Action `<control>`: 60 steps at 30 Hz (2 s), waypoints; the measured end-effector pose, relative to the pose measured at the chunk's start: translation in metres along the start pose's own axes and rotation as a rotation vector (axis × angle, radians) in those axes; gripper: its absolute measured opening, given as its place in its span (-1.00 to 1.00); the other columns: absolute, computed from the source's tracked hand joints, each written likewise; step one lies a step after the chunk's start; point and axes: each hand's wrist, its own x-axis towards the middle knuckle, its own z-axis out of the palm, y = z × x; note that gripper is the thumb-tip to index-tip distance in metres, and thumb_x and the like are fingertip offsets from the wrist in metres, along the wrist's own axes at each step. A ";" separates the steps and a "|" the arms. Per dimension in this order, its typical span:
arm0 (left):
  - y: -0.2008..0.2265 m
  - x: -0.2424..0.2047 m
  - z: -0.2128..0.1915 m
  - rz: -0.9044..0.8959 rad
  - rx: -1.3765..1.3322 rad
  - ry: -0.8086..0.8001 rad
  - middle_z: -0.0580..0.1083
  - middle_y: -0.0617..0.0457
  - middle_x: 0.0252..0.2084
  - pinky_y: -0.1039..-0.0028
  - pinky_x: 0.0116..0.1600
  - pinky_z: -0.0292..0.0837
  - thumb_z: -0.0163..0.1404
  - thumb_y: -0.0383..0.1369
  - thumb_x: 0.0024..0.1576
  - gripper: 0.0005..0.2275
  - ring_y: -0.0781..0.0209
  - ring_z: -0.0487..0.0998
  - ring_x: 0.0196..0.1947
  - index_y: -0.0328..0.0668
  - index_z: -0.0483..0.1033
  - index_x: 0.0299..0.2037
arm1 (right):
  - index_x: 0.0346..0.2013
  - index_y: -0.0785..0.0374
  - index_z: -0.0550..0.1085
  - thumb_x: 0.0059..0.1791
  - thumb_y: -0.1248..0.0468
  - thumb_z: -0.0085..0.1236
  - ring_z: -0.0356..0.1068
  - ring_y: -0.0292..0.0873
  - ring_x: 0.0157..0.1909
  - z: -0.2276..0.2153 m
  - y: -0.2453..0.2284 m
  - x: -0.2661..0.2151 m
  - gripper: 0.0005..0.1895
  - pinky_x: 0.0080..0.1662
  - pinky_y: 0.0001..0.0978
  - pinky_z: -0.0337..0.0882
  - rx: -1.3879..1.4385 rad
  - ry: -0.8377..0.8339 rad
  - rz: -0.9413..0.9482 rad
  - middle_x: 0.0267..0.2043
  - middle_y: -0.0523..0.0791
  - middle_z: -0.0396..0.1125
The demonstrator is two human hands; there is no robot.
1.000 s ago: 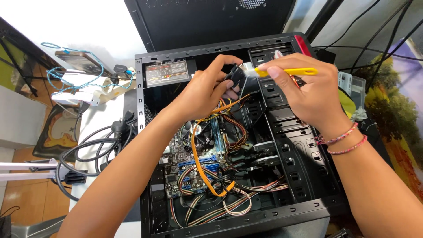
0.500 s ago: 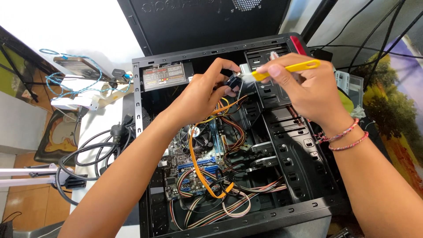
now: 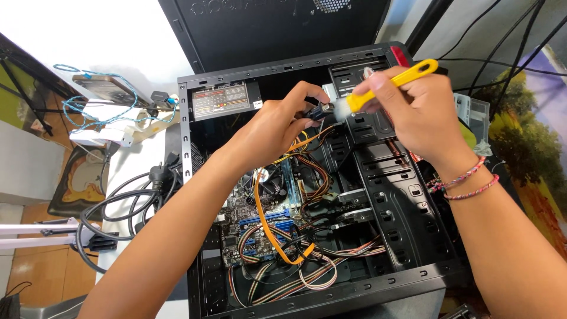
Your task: The person cleans the interior of an open desktop computer case on a desk. They unplug and lift out a bundle of cables and connectors, then scrub connectors and internal components with a yellow brush and a toothbrush, working over the motherboard area and cables.
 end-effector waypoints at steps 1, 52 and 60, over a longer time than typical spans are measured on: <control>0.003 0.001 -0.001 0.000 0.000 -0.001 0.60 -0.41 -0.14 0.25 -0.28 0.58 -0.01 -0.50 0.30 -0.68 -0.09 0.73 -0.21 -0.04 0.21 0.21 | -0.12 0.43 0.58 0.24 0.19 -0.06 0.55 -0.27 -0.19 0.001 -0.004 0.000 -0.64 -0.06 -0.45 0.56 0.000 0.001 0.000 -0.19 -0.06 0.51; 0.018 0.005 -0.001 -0.127 0.109 0.004 0.63 -0.12 -0.04 0.25 -0.23 0.65 0.07 -0.42 0.19 -0.63 -0.08 0.72 -0.24 -0.04 0.30 0.20 | 0.24 0.22 0.45 0.03 0.16 0.20 0.35 -0.22 -0.59 -0.005 0.009 0.003 -0.52 -0.38 -0.41 0.34 -0.454 0.000 0.137 -0.61 -0.06 0.40; 0.016 0.003 -0.002 -0.106 0.112 0.049 0.64 -0.09 -0.13 0.28 -0.11 0.62 0.11 -0.35 0.18 -0.73 0.00 0.72 -0.14 -0.16 0.51 0.07 | 0.05 0.07 0.60 -0.06 0.16 0.32 0.30 -0.03 -0.65 0.009 0.015 -0.002 -0.63 -0.43 -0.25 0.31 -0.614 -0.018 0.096 -0.68 -0.04 0.35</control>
